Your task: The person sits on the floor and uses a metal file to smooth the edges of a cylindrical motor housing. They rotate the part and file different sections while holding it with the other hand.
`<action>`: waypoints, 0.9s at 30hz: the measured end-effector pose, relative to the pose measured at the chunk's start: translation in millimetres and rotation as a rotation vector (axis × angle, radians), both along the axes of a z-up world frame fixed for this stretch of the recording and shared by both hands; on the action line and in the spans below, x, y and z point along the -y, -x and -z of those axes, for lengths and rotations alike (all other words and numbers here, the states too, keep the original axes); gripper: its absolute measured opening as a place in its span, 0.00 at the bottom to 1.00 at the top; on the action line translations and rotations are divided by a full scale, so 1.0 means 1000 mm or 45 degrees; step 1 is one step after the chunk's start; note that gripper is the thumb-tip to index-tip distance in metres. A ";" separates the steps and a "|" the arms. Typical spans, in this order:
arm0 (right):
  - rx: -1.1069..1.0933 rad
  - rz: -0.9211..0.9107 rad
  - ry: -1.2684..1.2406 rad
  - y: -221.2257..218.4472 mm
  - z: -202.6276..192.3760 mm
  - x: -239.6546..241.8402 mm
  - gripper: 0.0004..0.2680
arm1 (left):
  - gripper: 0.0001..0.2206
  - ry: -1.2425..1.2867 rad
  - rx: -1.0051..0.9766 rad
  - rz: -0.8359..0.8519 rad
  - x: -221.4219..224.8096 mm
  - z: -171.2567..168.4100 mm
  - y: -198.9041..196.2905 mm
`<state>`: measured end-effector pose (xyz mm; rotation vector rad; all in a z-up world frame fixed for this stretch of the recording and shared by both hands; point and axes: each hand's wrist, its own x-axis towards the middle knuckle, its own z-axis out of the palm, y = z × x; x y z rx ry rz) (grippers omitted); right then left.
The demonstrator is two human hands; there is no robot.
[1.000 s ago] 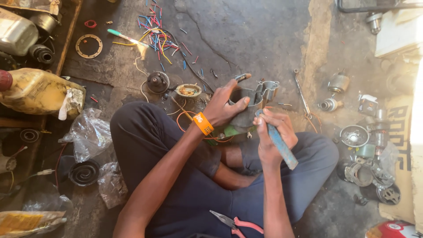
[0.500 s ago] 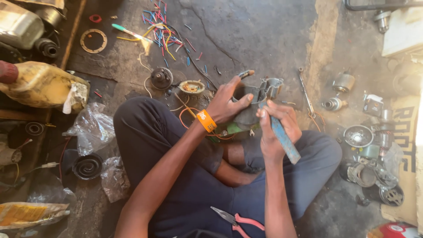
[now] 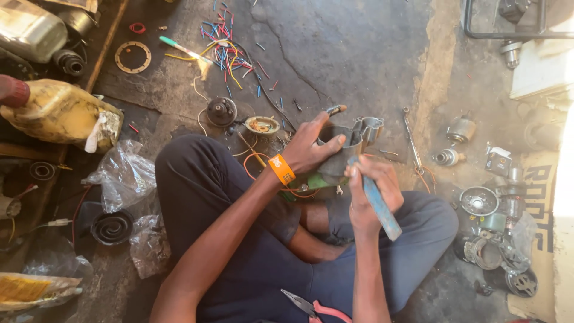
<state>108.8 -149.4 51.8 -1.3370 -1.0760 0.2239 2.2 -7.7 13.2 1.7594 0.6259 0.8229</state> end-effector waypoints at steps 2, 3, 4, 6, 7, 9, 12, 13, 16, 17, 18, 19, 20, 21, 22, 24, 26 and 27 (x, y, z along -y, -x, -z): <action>0.091 0.019 0.029 0.000 0.000 0.003 0.03 | 0.30 0.031 -0.018 0.012 0.004 0.005 0.000; 0.135 0.033 0.046 0.001 -0.001 0.007 0.03 | 0.30 0.051 -0.014 0.011 0.006 0.008 0.000; 0.141 0.036 0.042 0.001 -0.002 0.005 0.03 | 0.30 0.058 -0.004 0.004 0.005 0.008 -0.001; 0.157 0.029 0.024 0.002 -0.006 0.004 0.03 | 0.29 -0.149 0.076 -0.023 0.004 0.007 -0.002; 0.121 0.032 0.020 0.004 -0.008 0.003 0.03 | 0.28 -0.257 0.117 -0.040 0.003 0.006 -0.001; 0.052 0.040 0.009 0.003 -0.008 -0.002 0.03 | 0.29 -0.181 0.037 -0.043 0.000 0.004 -0.002; 0.063 0.056 0.011 0.004 -0.002 0.004 0.04 | 0.29 -0.056 0.067 -0.002 0.006 0.008 -0.001; 0.130 0.070 0.020 0.004 0.000 0.007 0.04 | 0.29 -0.014 0.101 0.019 0.009 0.010 0.000; 0.232 0.071 0.013 0.002 -0.002 0.005 0.03 | 0.30 0.032 -0.074 -0.066 0.007 0.007 -0.002; 0.187 0.043 0.001 0.002 -0.006 0.003 0.03 | 0.30 0.010 -0.067 -0.061 0.005 0.005 -0.002; 0.138 0.012 -0.006 0.003 -0.007 0.001 0.02 | 0.30 -0.006 -0.065 -0.058 0.003 0.005 -0.002; 0.161 0.008 -0.018 0.003 -0.009 -0.002 0.02 | 0.29 -0.023 -0.063 -0.055 0.001 0.005 -0.001; 0.180 0.012 -0.017 0.003 -0.008 -0.001 0.02 | 0.30 -0.037 -0.007 -0.049 0.004 0.007 -0.001; 0.199 0.016 -0.016 0.002 -0.007 -0.002 0.02 | 0.30 -0.050 0.049 -0.042 0.004 0.009 -0.001; 0.146 0.012 0.008 0.002 -0.005 0.000 0.02 | 0.30 -0.055 0.101 -0.023 0.007 0.013 -0.002; 0.046 -0.001 0.041 0.001 -0.002 0.002 0.03 | 0.32 0.006 -0.057 -0.070 0.009 0.017 -0.003; 0.063 0.018 0.029 0.002 -0.001 0.001 0.03 | 0.33 -0.013 -0.064 -0.075 0.007 0.017 -0.003; 0.074 0.022 0.019 0.003 -0.001 0.001 0.04 | 0.34 -0.056 0.005 -0.054 0.006 0.016 -0.003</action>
